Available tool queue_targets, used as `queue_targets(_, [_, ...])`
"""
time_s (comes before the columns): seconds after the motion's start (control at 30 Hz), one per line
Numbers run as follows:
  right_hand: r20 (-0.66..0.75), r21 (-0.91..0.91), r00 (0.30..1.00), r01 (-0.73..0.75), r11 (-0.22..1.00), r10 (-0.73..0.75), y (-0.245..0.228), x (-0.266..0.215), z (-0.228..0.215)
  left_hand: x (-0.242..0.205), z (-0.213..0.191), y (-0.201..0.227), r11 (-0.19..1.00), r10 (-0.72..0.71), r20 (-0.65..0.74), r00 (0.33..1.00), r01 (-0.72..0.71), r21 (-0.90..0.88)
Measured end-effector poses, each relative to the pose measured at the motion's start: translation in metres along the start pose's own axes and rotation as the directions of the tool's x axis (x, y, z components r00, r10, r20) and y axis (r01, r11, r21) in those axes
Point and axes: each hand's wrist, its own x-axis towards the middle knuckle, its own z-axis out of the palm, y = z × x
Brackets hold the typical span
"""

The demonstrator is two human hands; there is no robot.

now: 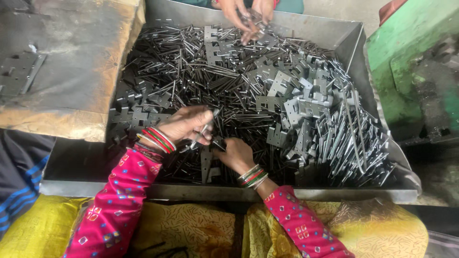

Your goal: The person sorts small metal hinge-like parts from a large mixed pile in a metal bin, separating them by hand into a distinct pile. A coworker across the bin also sorts parts and places them onto a wooden board.

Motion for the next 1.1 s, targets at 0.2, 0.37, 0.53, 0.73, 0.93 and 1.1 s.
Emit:
queue_targets(0.2, [-0.071, 0.016, 0.997, 0.026, 1.000, -0.025, 0.001, 0.005, 0.001, 0.013, 0.009, -0.013, 0.919, 0.393, 0.022, 0.919, -0.392, -0.031])
queue_targets(0.37, [0.142, 0.079, 0.989, -0.057, 0.995, 0.045, 0.018, 0.006, 0.002, 0.018, -0.010, -0.016, 0.920, 0.392, -0.220, 0.893, -0.382, 0.089])
queue_targets(0.53, [-0.137, -0.039, 0.880, 0.453, 0.890, -0.454, 0.027, 0.003, 0.012, 0.027, -0.031, -0.027, 0.967, 0.230, -0.374, 0.898, -0.254, -0.015])
queue_targets(0.73, [0.168, 0.370, 0.976, 0.071, 0.926, -0.142, 0.042, 0.003, -0.020, 0.047, -0.034, -0.047, 0.873, 0.485, -0.193, 0.853, -0.483, 0.061])
queue_targets(0.93, [0.168, -0.114, 0.986, 0.025, 0.993, -0.005, 0.040, -0.018, -0.034, 0.041, -0.028, -0.045, 0.962, 0.273, -0.320, 0.907, -0.266, 0.067])
queue_targets(1.1, [-0.023, -0.209, 0.975, 0.213, 0.954, -0.222, 0.040, -0.023, -0.006, 0.052, -0.018, -0.060, 0.948, 0.319, -0.293, 0.901, -0.307, 0.088])
